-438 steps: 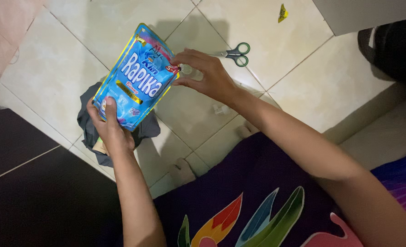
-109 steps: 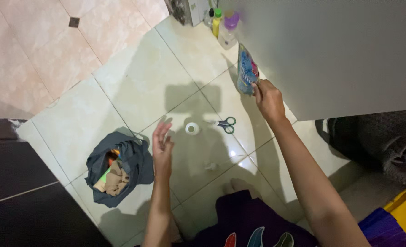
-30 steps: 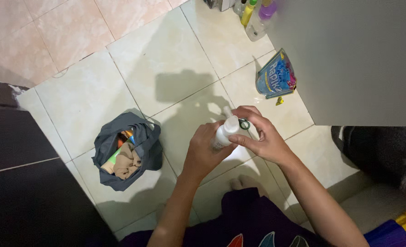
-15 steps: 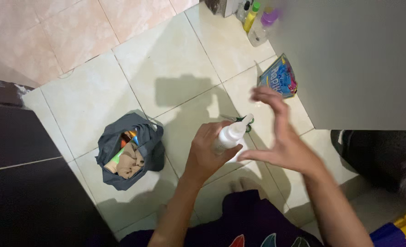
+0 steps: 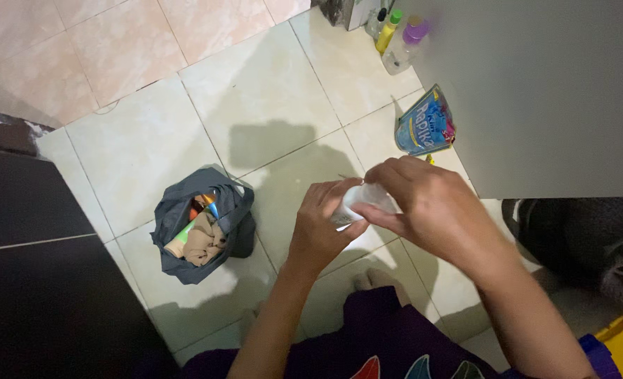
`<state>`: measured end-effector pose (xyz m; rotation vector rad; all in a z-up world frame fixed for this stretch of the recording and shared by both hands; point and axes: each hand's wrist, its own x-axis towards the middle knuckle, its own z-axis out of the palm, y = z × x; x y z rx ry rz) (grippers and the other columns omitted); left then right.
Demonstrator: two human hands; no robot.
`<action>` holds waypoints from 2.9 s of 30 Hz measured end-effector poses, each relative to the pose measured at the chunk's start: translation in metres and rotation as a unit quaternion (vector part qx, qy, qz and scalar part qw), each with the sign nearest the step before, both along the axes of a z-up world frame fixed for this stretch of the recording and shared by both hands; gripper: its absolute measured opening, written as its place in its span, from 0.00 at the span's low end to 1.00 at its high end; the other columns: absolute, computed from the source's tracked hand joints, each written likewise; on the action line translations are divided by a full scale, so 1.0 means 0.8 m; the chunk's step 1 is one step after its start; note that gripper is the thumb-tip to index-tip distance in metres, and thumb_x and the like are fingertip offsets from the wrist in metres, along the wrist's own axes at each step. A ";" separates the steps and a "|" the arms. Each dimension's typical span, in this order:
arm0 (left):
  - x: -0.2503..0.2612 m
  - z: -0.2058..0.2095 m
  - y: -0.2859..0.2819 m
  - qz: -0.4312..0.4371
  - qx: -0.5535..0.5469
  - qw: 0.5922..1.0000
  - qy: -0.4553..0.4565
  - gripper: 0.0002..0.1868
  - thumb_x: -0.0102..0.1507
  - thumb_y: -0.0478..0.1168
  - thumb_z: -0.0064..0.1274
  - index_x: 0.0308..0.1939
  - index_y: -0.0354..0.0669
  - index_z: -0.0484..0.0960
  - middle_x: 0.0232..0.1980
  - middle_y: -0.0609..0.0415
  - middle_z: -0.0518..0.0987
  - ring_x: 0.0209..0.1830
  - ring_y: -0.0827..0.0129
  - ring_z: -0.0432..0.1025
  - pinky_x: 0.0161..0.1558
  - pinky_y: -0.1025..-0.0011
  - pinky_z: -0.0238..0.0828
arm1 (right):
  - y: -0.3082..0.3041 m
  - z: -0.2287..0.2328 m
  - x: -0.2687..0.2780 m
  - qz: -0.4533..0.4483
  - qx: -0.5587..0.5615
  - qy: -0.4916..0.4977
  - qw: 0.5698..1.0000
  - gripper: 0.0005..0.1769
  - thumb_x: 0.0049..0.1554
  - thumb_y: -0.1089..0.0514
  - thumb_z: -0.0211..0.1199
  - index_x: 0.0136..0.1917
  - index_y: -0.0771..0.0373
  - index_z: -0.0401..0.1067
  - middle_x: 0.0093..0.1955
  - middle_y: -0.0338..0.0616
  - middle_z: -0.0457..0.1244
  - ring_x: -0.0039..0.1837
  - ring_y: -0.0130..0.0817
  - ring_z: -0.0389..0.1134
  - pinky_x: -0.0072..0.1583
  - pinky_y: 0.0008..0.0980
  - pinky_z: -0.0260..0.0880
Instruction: The person retrieves a spray bottle and a packet of fabric softener from a bag, cuts the packet open with scissors, and pours the contents into the spray bottle. They then reattach the spray nozzle and place the items back into the bag.
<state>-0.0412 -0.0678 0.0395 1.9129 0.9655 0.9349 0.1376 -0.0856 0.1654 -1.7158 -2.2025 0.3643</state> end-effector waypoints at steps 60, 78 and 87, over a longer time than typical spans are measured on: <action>-0.012 -0.061 0.015 -0.272 -0.420 0.833 -0.236 0.23 0.57 0.39 0.69 0.51 0.36 0.76 0.42 0.53 0.80 0.40 0.69 0.77 0.41 0.68 0.77 | 0.008 -0.107 0.013 0.067 -0.258 0.490 0.830 0.23 0.59 0.54 0.68 0.65 0.67 0.75 0.68 0.52 0.69 0.82 0.40 0.53 0.82 0.50 0.42; 0.012 -0.096 0.011 -0.180 -0.451 0.837 -0.251 0.30 0.52 0.38 0.66 0.55 0.39 0.71 0.37 0.55 0.79 0.32 0.72 0.76 0.34 0.71 0.75 | 0.007 -0.126 0.002 -0.016 -0.209 0.490 0.846 0.16 0.59 0.60 0.64 0.60 0.68 0.75 0.57 0.46 0.72 0.60 0.30 0.73 0.79 0.48 0.43; 0.023 -0.086 0.016 -0.127 -0.408 0.868 -0.253 0.26 0.53 0.36 0.63 0.54 0.41 0.72 0.36 0.56 0.79 0.32 0.73 0.76 0.35 0.72 0.78 | 0.004 -0.130 -0.015 -0.109 -0.226 0.415 0.874 0.16 0.62 0.56 0.62 0.60 0.65 0.76 0.52 0.42 0.72 0.49 0.31 0.74 0.65 0.44 0.67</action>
